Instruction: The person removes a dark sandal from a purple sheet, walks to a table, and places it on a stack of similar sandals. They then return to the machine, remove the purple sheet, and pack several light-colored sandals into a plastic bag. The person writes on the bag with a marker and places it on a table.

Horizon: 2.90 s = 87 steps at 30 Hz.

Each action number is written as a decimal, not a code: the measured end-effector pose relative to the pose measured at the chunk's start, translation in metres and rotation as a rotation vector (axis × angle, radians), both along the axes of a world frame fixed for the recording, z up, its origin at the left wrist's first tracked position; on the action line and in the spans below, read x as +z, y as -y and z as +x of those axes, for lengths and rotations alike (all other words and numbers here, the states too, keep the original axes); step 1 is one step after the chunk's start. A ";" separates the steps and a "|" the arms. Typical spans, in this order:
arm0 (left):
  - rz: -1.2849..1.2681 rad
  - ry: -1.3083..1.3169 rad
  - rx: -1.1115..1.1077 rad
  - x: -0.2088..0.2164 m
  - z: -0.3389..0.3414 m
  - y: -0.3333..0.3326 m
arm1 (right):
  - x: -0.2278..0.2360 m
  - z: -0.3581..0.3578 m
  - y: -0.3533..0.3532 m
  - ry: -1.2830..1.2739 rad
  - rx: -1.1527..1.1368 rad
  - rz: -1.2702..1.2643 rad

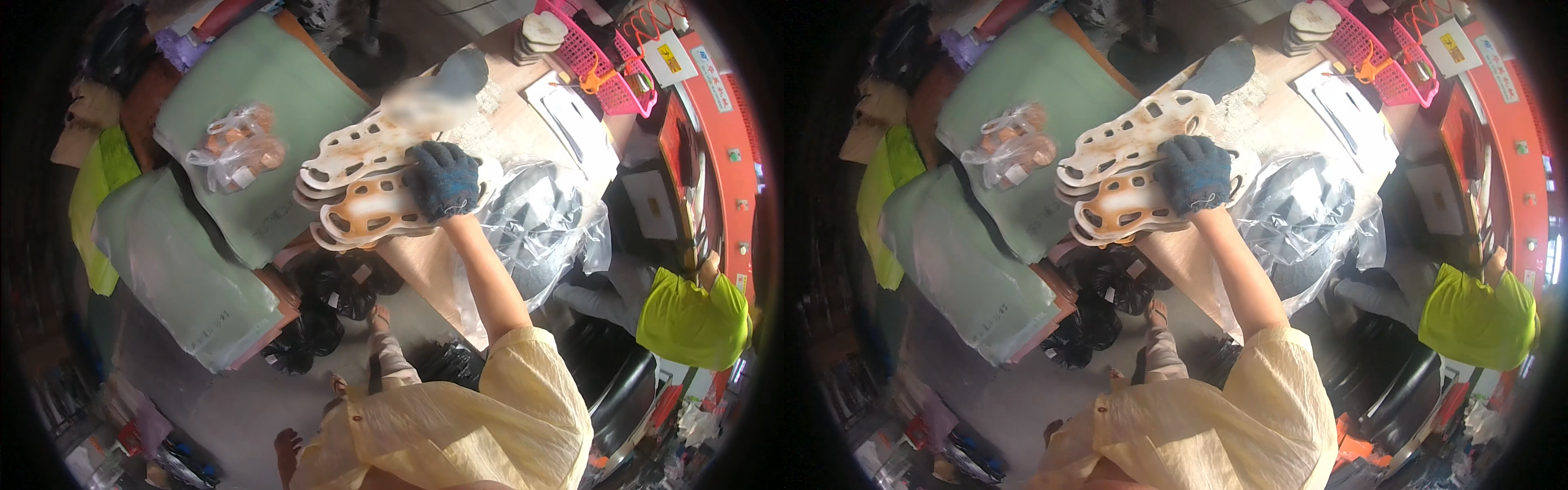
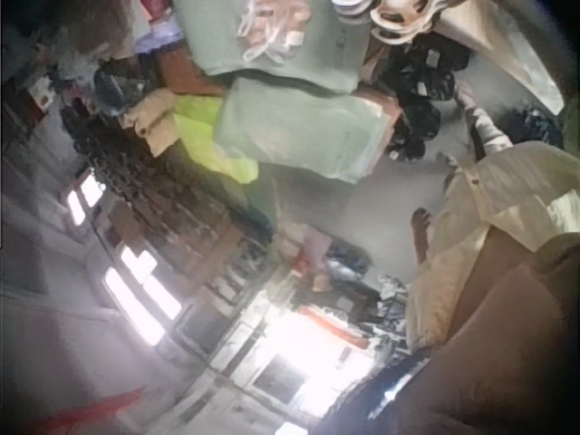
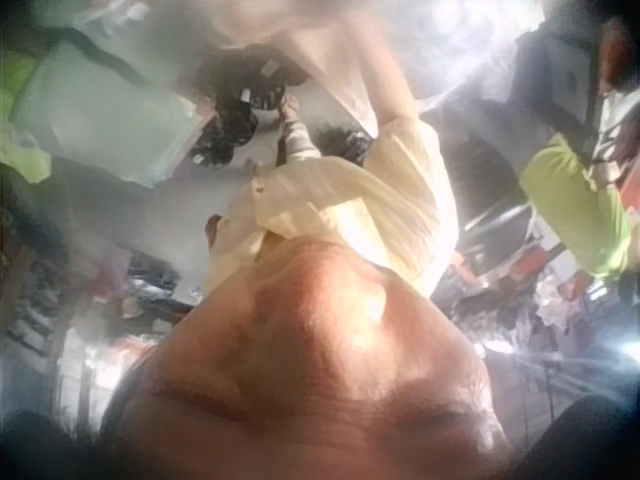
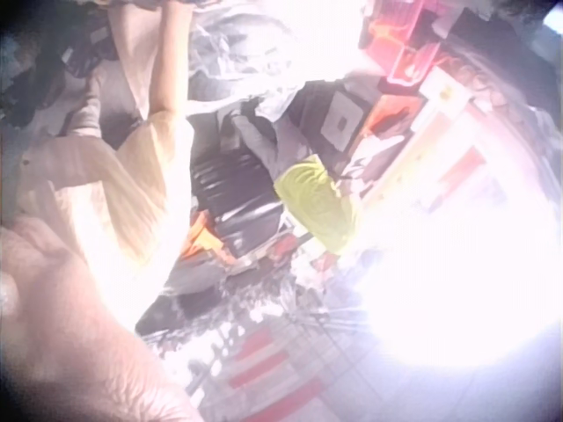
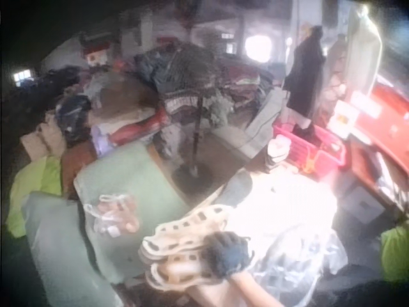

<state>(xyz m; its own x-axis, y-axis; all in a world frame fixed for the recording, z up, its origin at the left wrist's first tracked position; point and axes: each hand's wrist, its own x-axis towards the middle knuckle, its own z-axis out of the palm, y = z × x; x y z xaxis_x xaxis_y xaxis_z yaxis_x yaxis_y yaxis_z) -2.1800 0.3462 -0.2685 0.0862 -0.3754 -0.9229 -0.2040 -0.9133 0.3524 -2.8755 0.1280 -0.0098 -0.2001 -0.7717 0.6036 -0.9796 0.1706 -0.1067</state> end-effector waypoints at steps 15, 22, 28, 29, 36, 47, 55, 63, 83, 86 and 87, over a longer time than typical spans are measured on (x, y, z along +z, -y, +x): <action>-0.022 -0.130 0.546 -0.015 0.060 -0.121 | -0.022 -0.033 0.045 -0.320 -0.183 0.630; -0.054 0.073 0.704 -0.009 0.136 -0.196 | -0.080 0.009 0.063 -0.344 -0.267 0.631; -0.035 0.191 1.249 -0.017 0.251 -0.320 | -0.209 0.362 0.021 -0.286 0.260 0.867; -0.042 0.203 1.347 -0.018 0.268 -0.339 | -0.227 0.428 0.014 -0.304 0.374 1.003; 0.060 0.299 1.729 -0.024 0.398 -0.355 | -0.278 0.813 0.060 -0.488 0.951 1.453; -0.245 0.275 2.156 -0.033 0.643 -0.270 | -0.310 1.386 0.262 0.302 0.561 1.628; -0.164 0.321 1.947 -0.031 0.734 -0.230 | -0.295 1.830 0.082 -1.011 2.156 0.861; 0.125 0.691 1.439 -0.108 1.000 -0.306 | -0.306 2.022 0.007 -1.306 1.936 0.907; -0.355 0.251 2.368 -0.034 1.718 -0.462 | -0.240 2.775 -0.207 -1.402 1.836 1.003; -0.067 0.129 2.744 -0.061 1.736 -0.501 | -0.225 2.902 -0.294 -1.019 1.982 1.085; 0.003 0.036 2.875 -0.070 1.752 -0.519 | -0.226 2.929 -0.314 -0.806 1.949 1.231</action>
